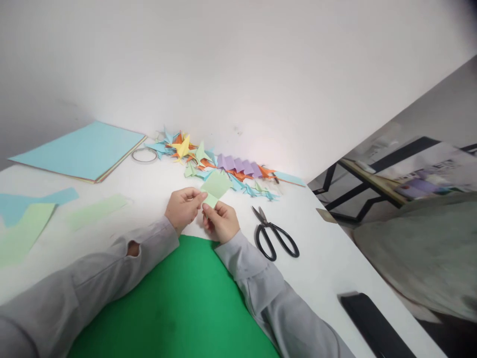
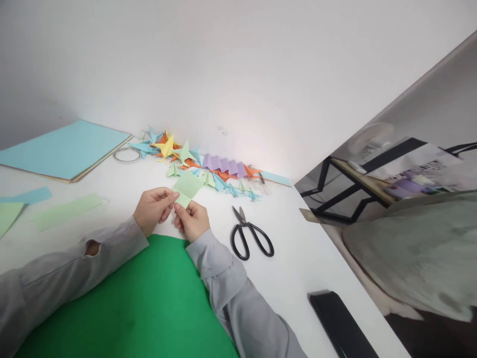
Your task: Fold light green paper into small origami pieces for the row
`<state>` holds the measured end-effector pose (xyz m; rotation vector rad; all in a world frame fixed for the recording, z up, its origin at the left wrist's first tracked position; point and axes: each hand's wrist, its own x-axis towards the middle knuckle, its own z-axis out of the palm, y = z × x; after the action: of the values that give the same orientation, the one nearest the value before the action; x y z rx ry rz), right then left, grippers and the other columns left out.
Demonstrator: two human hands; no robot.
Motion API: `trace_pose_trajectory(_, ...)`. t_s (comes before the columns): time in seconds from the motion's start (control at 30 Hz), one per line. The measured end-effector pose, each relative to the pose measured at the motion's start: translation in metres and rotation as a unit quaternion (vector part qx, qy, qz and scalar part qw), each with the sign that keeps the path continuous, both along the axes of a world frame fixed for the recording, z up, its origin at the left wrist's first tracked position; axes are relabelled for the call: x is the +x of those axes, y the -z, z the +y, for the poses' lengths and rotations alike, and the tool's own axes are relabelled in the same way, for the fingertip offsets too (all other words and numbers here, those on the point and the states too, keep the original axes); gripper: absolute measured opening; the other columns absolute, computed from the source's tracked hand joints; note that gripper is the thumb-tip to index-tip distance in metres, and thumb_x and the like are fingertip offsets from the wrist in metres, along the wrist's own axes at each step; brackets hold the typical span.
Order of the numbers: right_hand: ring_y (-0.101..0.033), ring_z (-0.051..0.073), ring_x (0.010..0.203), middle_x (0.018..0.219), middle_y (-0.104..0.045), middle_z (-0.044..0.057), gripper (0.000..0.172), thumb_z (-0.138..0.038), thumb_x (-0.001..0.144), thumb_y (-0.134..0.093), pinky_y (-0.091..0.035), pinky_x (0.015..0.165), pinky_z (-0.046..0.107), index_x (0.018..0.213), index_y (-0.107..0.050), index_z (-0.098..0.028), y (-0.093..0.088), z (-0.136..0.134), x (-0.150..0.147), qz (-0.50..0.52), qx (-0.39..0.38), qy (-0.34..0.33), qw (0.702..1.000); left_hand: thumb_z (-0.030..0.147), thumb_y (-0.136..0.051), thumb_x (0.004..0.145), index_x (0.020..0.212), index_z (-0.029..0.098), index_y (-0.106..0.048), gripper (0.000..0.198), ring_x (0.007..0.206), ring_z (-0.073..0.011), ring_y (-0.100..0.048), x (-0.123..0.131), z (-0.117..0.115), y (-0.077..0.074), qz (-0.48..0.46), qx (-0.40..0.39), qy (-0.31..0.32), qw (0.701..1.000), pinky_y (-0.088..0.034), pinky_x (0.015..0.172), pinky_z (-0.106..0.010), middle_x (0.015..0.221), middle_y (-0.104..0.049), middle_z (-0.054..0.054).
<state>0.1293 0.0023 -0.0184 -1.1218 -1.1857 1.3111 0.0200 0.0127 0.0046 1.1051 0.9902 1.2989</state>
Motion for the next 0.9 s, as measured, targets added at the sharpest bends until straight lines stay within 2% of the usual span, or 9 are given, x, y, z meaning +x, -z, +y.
trace_pose_trajectory(0.1,-0.030,0.004,0.027,0.031,-0.041,-0.008,0.040,-0.053,0.064,-0.059,-0.021,0.030,0.019,0.052,-0.044,-0.018,0.002,0.005,-0.010,-0.024,0.024,0.040,0.999,0.030,-0.061,0.066,0.047,0.016,-0.043,0.029,0.024,-0.0020,-0.022,0.006,0.008,0.000,-0.063,-0.024,-0.039,0.997,-0.013,0.029,-0.017,0.027,-0.031,0.010)
trace_pose_trajectory(0.23,-0.029,0.006,0.032,0.032,-0.035,-0.009,0.040,-0.053,0.067,-0.053,-0.021,0.035,0.021,0.048,-0.041,-0.020,0.008,0.008,-0.018,-0.081,0.048,0.080,0.992,0.025,-0.064,0.062,0.049,0.016,-0.046,0.024,0.025,-0.0019,-0.022,0.007,0.016,0.003,-0.088,-0.042,-0.079,0.992,-0.013,0.029,-0.017,0.029,-0.034,0.010)
trace_pose_trajectory(0.43,-0.033,0.008,0.041,0.038,-0.035,-0.007,0.036,-0.048,0.072,-0.046,-0.024,0.042,0.023,0.049,-0.043,-0.020,0.003,0.001,-0.018,-0.163,0.064,0.062,0.983,0.024,-0.064,0.061,0.044,0.016,-0.041,0.030,0.024,-0.0015,-0.019,0.002,0.019,0.005,-0.102,-0.077,-0.063,0.990,-0.011,0.030,-0.017,0.028,-0.030,0.010)
trace_pose_trajectory(0.63,-0.037,0.010,0.046,0.046,-0.041,-0.003,0.035,-0.045,0.074,-0.043,-0.026,0.047,0.025,0.050,-0.043,-0.019,0.001,-0.002,-0.020,-0.238,0.090,0.069,0.965,0.023,-0.062,0.063,0.040,0.016,-0.040,0.032,0.024,-0.0022,-0.020,0.003,0.018,0.003,-0.080,-0.105,-0.091,0.987,-0.011,0.029,-0.017,0.028,-0.029,0.009)
trace_pose_trajectory(0.9,-0.037,0.010,0.045,0.045,-0.040,-0.003,0.035,-0.044,0.075,-0.043,-0.026,0.046,0.025,0.050,-0.042,-0.020,0.003,-0.003,-0.021,-0.244,0.104,0.083,0.960,0.029,-0.060,0.068,0.041,0.017,-0.037,0.038,0.024,-0.0023,-0.018,0.003,0.017,0.004,-0.064,-0.106,-0.079,0.989,-0.011,0.030,-0.018,0.026,-0.025,0.009)
